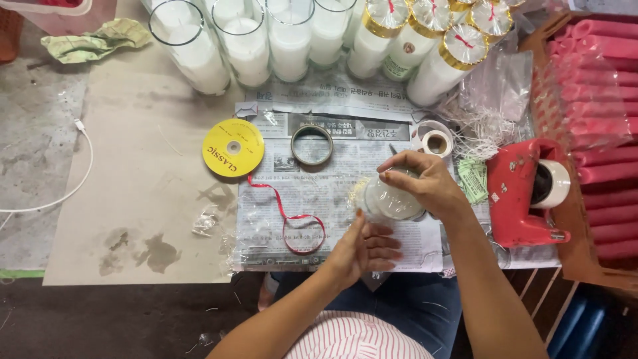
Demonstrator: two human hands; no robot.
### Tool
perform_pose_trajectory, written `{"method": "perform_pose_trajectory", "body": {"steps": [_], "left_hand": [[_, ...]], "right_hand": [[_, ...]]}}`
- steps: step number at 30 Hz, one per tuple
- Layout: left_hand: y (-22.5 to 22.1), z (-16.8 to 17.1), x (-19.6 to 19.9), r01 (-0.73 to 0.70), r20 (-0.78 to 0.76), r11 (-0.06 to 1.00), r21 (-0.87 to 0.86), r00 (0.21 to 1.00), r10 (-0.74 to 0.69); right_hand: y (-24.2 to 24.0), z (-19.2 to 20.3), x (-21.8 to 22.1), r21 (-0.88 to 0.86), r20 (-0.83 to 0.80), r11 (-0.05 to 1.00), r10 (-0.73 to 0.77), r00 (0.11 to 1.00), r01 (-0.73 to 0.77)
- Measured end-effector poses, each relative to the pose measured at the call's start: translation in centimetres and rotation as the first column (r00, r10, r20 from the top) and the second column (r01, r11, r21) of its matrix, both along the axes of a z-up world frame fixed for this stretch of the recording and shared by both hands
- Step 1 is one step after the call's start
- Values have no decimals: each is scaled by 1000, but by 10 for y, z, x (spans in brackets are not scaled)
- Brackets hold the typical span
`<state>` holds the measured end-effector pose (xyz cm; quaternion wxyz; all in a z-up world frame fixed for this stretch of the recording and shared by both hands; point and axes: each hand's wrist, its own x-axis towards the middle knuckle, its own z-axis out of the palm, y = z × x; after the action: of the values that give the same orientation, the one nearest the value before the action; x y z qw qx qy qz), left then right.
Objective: Decorating candle jars by attaching gold rings and tying red ribbons around them.
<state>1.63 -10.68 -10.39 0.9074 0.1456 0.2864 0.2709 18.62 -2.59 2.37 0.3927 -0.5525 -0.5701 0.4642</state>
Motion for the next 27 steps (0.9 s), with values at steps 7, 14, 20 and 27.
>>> {"method": "perform_pose_trajectory", "body": {"steps": [7, 14, 20, 27], "left_hand": [[30, -7, 43, 14, 364, 867, -498, 911, 194], [41, 41, 46, -228, 8, 972, -50, 973, 229], [69, 87, 15, 269, -500, 548, 792, 800, 331], [82, 80, -10, 252, -331, 272, 929, 894, 302]], "right_hand": [[-20, -7, -5, 35, 76, 986, -163, 984, 161], [-90, -14, 23, 68, -349, 941, -290, 891, 333], [-80, 0, 15, 163, -74, 960, -220, 973, 230], [-75, -12, 2, 238, -131, 939, -221, 966, 247]]}}
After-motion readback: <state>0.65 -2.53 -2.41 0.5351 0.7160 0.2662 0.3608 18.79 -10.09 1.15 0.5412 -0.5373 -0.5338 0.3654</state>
